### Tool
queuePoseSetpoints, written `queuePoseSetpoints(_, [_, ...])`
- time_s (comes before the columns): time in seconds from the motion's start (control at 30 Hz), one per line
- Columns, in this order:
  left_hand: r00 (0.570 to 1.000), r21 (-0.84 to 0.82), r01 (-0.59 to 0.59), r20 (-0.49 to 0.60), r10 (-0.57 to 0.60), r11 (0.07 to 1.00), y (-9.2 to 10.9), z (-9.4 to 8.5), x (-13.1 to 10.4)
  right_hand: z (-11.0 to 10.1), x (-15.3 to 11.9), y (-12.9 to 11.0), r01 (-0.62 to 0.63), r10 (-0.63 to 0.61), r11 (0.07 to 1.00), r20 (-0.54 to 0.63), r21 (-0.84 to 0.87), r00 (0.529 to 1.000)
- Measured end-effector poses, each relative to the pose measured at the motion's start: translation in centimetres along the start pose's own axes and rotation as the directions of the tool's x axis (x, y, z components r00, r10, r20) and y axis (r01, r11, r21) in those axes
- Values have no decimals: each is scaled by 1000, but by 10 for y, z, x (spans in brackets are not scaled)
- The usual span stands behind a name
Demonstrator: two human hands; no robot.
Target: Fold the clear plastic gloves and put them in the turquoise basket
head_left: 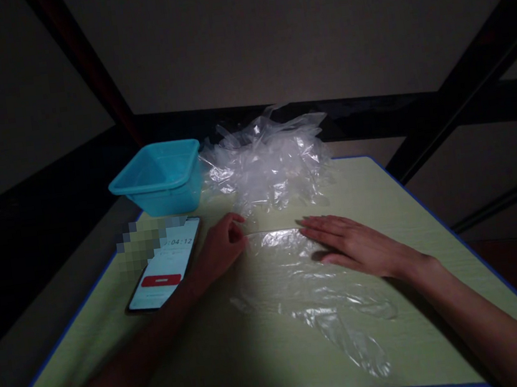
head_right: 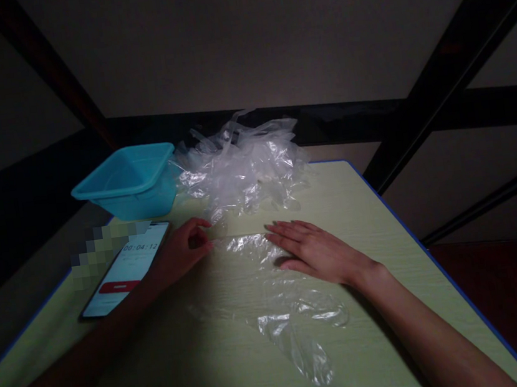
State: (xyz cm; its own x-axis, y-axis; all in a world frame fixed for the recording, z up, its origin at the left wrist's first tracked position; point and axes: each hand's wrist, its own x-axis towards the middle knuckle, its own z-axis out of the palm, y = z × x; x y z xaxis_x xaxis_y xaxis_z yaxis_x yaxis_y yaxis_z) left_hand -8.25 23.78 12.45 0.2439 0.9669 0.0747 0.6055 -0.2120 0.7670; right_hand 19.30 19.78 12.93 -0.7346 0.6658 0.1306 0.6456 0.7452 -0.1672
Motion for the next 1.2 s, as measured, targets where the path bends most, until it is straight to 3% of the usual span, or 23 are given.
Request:
queuePoseSetpoints(0.17, [997,107,29,-74,-22,994,-3,-4,2,-1,-3,4,-9,9,999,13,-44,1000])
queuePoseSetpoints(0.4, [997,223,29,-81,-11,974,-4,-2,1,6,-5,12,-110,108,990,-23,-92,994])
queuePoseSetpoints(0.5, [984,306,-53,-147,102,950,-1,0,-2,4,-4,9,-150,144,985,-69,-86,987])
queuePoseSetpoints(0.6, [953,337,-177,-175,246,925,7,1,-7,-8,-2,-5,-72,75,997,-85,40,994])
queuePoseSetpoints(0.7, [944,205,-306,-60,324,929,17,4,-13,-22,-1,-27,10,-21,970,42,245,999])
queuePoseSetpoints(0.8, [921,-35,-345,182,345,938,26,9,-21,-30,-4,-44,-18,-62,939,221,343,973])
queuePoseSetpoints(0.9, [846,-201,-262,423,325,944,31,15,-28,-31,-11,-52,-51,-71,933,322,357,944])
queuePoseSetpoints(0.97, [784,-238,-233,528,327,943,34,18,-32,-31,-16,-53,-61,-74,924,334,378,940])
queuePoseSetpoints(1.07, [727,-231,-254,595,343,939,34,21,-33,-31,-21,-55,-59,-82,913,325,403,942])
queuePoseSetpoints(1.2, [716,-228,-251,610,339,941,32,22,-32,-31,-20,-59,-61,-67,921,311,384,948])
